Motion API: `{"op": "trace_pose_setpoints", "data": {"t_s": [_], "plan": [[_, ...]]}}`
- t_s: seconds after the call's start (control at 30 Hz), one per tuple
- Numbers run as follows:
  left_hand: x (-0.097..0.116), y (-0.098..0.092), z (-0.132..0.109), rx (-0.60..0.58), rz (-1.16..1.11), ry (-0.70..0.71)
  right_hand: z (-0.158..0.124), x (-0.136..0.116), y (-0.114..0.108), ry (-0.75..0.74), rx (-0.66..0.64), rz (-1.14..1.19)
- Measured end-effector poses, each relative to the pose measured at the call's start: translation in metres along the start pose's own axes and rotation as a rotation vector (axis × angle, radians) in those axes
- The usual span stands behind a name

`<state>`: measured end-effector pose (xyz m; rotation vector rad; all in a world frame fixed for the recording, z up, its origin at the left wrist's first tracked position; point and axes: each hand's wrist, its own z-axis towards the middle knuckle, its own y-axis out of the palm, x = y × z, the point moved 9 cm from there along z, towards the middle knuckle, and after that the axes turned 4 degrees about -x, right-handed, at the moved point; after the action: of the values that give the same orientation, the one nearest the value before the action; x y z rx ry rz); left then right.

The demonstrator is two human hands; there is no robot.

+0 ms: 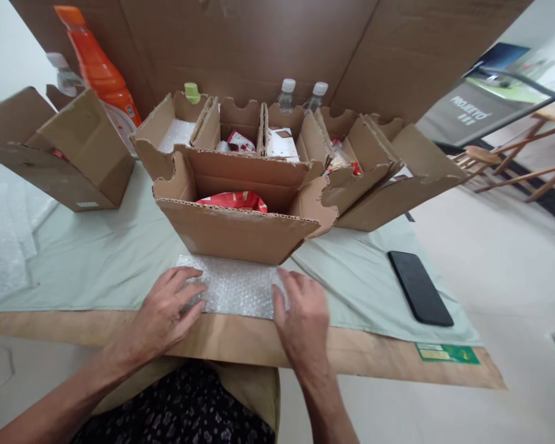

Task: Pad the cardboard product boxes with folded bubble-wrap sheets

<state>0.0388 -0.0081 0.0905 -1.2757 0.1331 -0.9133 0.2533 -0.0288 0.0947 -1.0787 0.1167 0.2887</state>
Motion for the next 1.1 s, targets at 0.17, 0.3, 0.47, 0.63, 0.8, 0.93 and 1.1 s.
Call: {"op": "trace_pose_setpoints", "data": {"t_s": [0.17,0.3,0.47,0.63,0.8,0.93,1.1], "plan": [[-0.015,0.026,0.008,-0.084,-0.061,-0.005,-0.017,-0.012,0.027,-0.136,-0.243,0.108],[-0.023,0.023,0.004,-0.098,-0.196,0.017,-0.031,0.053,0.002,0.072,-0.178,0.032],[-0.043,-0.008,-0.009,0.129,-0.033,-0.128,-0.013,0.070,-0.004,0.148,-0.141,0.063],[-0.070,-0.004,-0.020,0.116,0.115,-0.344,0.001,0.062,0.028,0.181,-0.257,0.149],[-0.071,0.000,-0.023,0.126,-0.038,-0.386,-0.018,0.054,0.011,0.304,-0.281,0.385],[-0.088,-0.030,-0.033,0.116,-0.184,-0.482,-0.041,0.013,0.005,0.377,-0.377,0.631],[-0.140,-0.082,-0.030,0.111,-0.297,-0.662,-0.054,-0.062,0.040,0.353,-0.482,0.954]]}}
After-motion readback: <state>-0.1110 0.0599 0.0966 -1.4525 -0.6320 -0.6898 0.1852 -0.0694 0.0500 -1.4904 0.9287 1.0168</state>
